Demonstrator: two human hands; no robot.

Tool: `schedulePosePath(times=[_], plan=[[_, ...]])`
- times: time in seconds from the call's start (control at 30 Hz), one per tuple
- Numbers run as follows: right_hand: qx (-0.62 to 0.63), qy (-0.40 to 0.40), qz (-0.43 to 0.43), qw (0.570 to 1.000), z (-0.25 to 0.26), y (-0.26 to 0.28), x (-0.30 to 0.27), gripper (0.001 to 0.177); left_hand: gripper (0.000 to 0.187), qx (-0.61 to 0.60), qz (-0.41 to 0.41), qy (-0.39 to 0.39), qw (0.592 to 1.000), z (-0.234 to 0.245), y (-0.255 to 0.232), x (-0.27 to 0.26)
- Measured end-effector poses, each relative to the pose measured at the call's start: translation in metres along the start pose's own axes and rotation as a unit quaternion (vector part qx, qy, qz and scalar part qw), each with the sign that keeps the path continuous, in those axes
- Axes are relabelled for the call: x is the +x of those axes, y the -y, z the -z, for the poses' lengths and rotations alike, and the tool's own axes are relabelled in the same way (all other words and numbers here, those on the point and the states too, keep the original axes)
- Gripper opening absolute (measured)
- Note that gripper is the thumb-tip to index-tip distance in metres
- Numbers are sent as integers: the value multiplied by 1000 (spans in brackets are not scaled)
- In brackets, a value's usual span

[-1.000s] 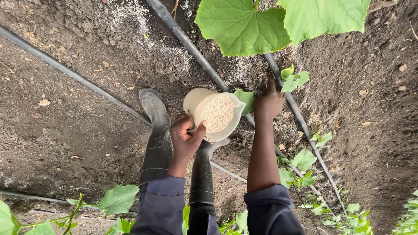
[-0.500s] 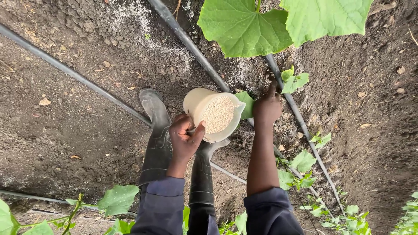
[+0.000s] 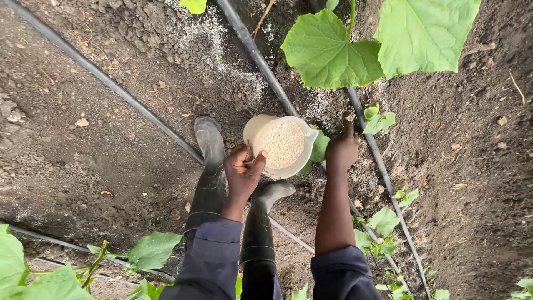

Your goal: The person walks along rows of young plants in a garden, holding a white plastic cup filled with granular fertilizer. They repeatedly scoop the fertilizer with their right hand and sprinkle it onto the soil around the base of each plant.

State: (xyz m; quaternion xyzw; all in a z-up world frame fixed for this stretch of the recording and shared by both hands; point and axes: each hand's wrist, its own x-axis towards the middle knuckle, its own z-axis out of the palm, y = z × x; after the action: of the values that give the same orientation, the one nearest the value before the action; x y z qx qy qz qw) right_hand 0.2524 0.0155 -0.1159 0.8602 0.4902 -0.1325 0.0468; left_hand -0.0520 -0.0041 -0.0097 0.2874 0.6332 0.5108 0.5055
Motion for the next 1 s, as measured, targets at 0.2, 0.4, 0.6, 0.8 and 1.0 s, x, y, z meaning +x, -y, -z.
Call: schedulePosePath(times=[0.2, 0.4, 0.6, 0.8, 1.0], plan=[[-1, -11, 56, 998, -6, -17, 2, 39, 48, -38, -4, -54, 998, 16, -23, 18], [45, -118, 86, 988, 12, -25, -9, 40, 48, -70, 6, -161, 985, 42, -47, 51], [149, -44, 80, 985, 84, 153, -34, 31, 46, -77, 24, -229, 970, 71, -36, 73], [204, 149, 141, 957, 146, 349, -8, 65, 47, -72, 34, -241, 967, 84, -68, 103], [169, 7, 103, 980, 116, 317, 62, 69, 50, -62, 21, -225, 972, 88, -27, 111]])
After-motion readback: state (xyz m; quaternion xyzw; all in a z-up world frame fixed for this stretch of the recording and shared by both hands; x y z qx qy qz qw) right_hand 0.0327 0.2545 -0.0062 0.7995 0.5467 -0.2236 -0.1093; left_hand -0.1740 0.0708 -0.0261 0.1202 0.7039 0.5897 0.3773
